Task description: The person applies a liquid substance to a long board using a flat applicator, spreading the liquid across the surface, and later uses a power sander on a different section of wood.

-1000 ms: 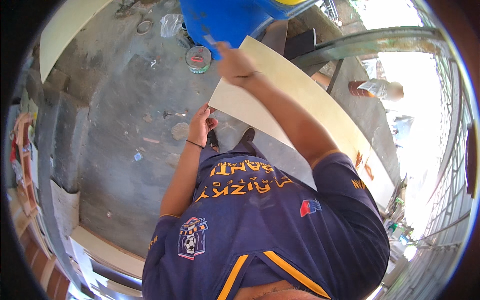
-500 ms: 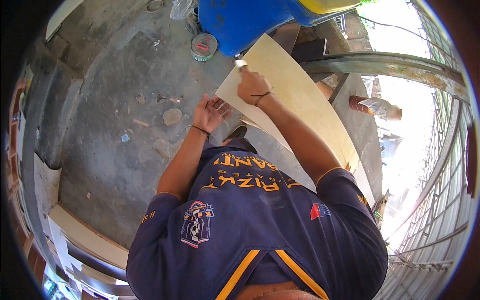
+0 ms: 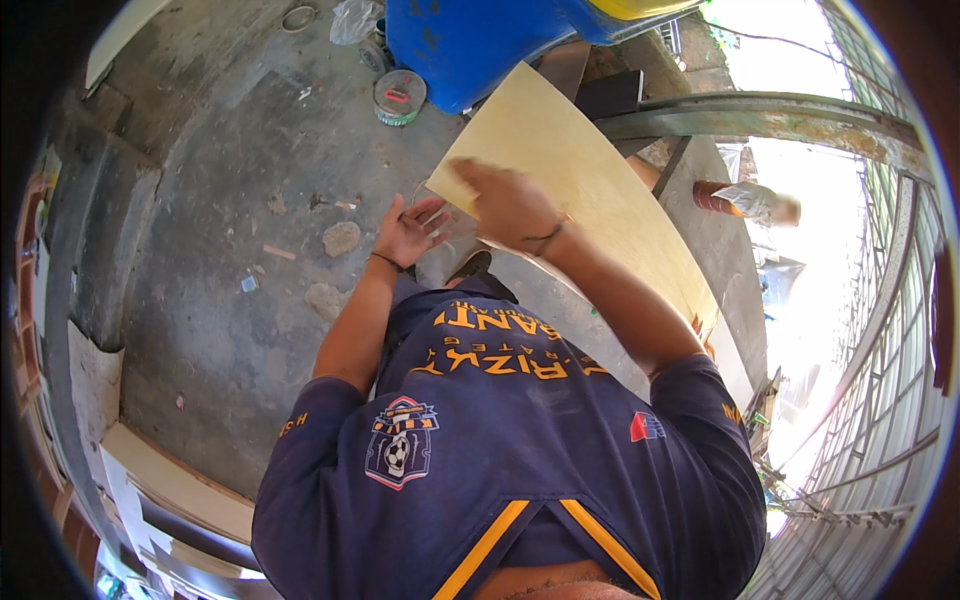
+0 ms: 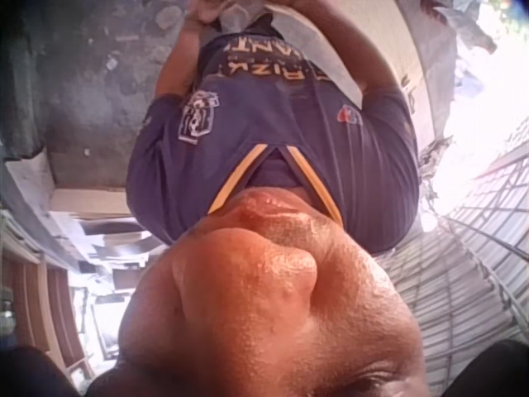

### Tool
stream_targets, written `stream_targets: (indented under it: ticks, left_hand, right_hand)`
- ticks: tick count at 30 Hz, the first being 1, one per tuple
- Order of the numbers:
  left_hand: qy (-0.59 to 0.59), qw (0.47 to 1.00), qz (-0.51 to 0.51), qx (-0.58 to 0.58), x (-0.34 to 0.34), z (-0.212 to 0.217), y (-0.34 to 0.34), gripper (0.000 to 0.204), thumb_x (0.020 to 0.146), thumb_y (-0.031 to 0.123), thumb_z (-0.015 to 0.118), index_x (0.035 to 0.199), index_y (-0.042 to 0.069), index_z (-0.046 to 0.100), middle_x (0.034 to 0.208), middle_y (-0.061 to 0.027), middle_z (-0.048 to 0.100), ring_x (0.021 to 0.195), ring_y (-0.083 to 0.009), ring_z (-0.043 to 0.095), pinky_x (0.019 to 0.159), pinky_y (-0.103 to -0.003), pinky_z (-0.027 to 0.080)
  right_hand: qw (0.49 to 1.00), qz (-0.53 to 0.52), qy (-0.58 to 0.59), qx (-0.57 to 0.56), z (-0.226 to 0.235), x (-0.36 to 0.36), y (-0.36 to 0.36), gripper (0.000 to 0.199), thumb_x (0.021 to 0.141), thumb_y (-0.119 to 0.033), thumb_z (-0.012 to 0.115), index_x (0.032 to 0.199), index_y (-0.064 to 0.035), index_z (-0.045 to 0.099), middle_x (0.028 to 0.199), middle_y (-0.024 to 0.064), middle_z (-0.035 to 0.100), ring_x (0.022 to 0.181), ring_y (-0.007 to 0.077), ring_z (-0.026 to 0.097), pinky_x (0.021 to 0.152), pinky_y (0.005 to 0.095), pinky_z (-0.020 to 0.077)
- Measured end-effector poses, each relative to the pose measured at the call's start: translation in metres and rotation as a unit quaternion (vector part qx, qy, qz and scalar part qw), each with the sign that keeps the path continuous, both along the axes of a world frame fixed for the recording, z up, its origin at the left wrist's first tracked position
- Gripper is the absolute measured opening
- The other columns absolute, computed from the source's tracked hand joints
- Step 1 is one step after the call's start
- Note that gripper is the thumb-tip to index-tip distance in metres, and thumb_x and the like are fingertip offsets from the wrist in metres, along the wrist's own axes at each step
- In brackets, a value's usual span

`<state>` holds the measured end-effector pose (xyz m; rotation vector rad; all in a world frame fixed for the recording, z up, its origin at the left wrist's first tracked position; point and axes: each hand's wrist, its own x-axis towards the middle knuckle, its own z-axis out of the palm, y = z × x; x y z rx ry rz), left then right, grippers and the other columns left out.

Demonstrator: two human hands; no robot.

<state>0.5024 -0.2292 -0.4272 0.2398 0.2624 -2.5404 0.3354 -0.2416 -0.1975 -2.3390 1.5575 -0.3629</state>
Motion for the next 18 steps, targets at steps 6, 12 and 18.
stream_targets:
  ticks: [6,12,18]
  left_hand:
    - [-0.307,0.950,-0.050,0.005,0.078,-0.039,0.040,0.061,0.089,0.058,0.027,0.111,0.011,0.059,0.121,-0.0034,0.055,0.109,-0.0220,0.049,0.092,-0.043,0.034]
    - [-0.537,0.826,-0.161,0.056,0.172,-0.080,0.135,0.073,0.083,0.069,0.024,0.116,0.011,0.054,0.123,-0.0004,0.053,0.113,-0.0186,0.045,0.095,-0.044,0.026]
    - [-0.570,0.785,-0.224,0.091,0.175,-0.059,0.171,0.070,0.084,0.066,0.026,0.112,0.010,0.056,0.117,-0.0017,0.055,0.108,-0.0194,0.046,0.096,-0.044,0.026]
  right_hand:
    - [0.941,-0.092,0.317,0.070,-0.045,-0.019,0.071,0.051,0.077,-0.008,0.047,0.127,-0.0060,0.037,0.113,0.0186,0.048,0.105,0.0345,0.050,0.080,0.0490,0.0439]
    - [0.971,-0.188,0.109,0.100,0.000,-0.087,0.035,0.047,0.072,-0.005,0.046,0.119,-0.0070,0.050,0.097,0.0198,0.061,0.089,0.0351,0.058,0.078,0.0448,0.0450]
    - [0.953,-0.161,0.184,0.181,-0.034,-0.084,0.019,0.039,0.075,-0.013,0.045,0.113,-0.0064,0.050,0.082,0.0194,0.064,0.074,0.0361,0.062,0.064,0.0464,0.0476]
